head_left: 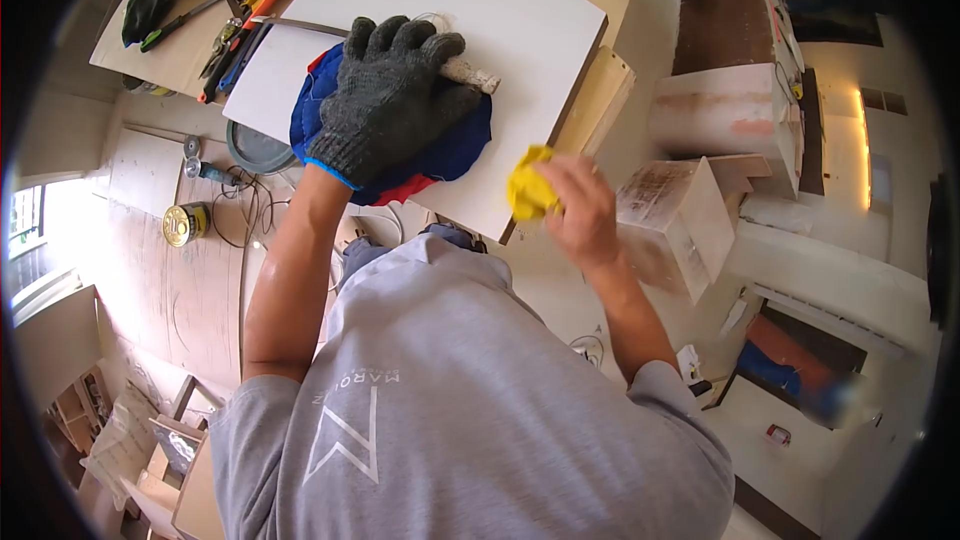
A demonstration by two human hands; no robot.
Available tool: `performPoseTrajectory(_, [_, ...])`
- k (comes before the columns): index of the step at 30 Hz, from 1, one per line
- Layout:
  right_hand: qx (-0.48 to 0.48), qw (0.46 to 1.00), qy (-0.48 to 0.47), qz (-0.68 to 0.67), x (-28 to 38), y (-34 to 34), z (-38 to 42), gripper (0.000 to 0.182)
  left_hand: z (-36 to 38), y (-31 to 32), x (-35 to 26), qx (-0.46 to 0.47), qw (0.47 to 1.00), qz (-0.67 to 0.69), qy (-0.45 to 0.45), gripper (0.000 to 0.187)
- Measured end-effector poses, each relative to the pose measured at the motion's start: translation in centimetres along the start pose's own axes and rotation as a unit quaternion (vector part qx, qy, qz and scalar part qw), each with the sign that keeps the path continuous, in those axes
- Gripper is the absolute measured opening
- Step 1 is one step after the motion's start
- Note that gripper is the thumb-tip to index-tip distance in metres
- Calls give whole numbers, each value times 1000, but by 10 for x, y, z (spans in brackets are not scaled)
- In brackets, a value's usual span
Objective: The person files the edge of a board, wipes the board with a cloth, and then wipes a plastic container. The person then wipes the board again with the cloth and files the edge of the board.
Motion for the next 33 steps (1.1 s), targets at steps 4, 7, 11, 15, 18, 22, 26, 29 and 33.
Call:
performPoseTrajectory(4, [-7, 1000, 3, 4, 15, -4, 4, 44, -3, 4, 4, 16, 1000, 8, -9, 50])
performPoseTrajectory(7, [12, 999, -30, -31, 40, 2, 22, 42, -2, 0, 0, 11, 1000, 4, -9, 49])
performPoseTrajectory(11, [-29, 999, 7, 35, -9, -9, -18, 36, -1, -1, -3, 19, 1000, -5, -3, 50])
performPoseTrajectory(15, [-58, 993, 56, 91, -56, -14, -62, 28, -5, 0, -3, 28, 1000, -5, 4, 50])
performPoseTrajectory(18, [-31, 995, 66, 68, -43, -7, -45, 34, -3, -1, -3, 22, 1000, -2, 2, 50])
performPoseTrajectory(22, [24, 999, -19, -30, 43, 0, 16, 41, -1, -2, -1, 20, 1000, 2, -8, 50])
performPoseTrajectory(26, [-5, 1000, 4, -1, 24, -4, 4, 40, -4, -1, -3, 23, 1000, -4, -8, 48])
performPoseTrajectory(29, [-30, 996, 75, 23, -35, -10, -38, 37, -4, -3, -6, 34, 999, 2, 0, 48])
performPoseTrajectory(33, [-31, 996, 79, 18, -28, -8, -26, 37, -5, 0, -3, 30, 1000, -1, -2, 48])
Point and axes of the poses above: each hand's wrist, its own z-axis away from the middle knuckle, its own y-axis out of the palm, x = y × z, the point moved 8 cm from there along -z, towards the middle knuckle, and after that the axes turned 3 degrees about y, right-handed, at the moved point
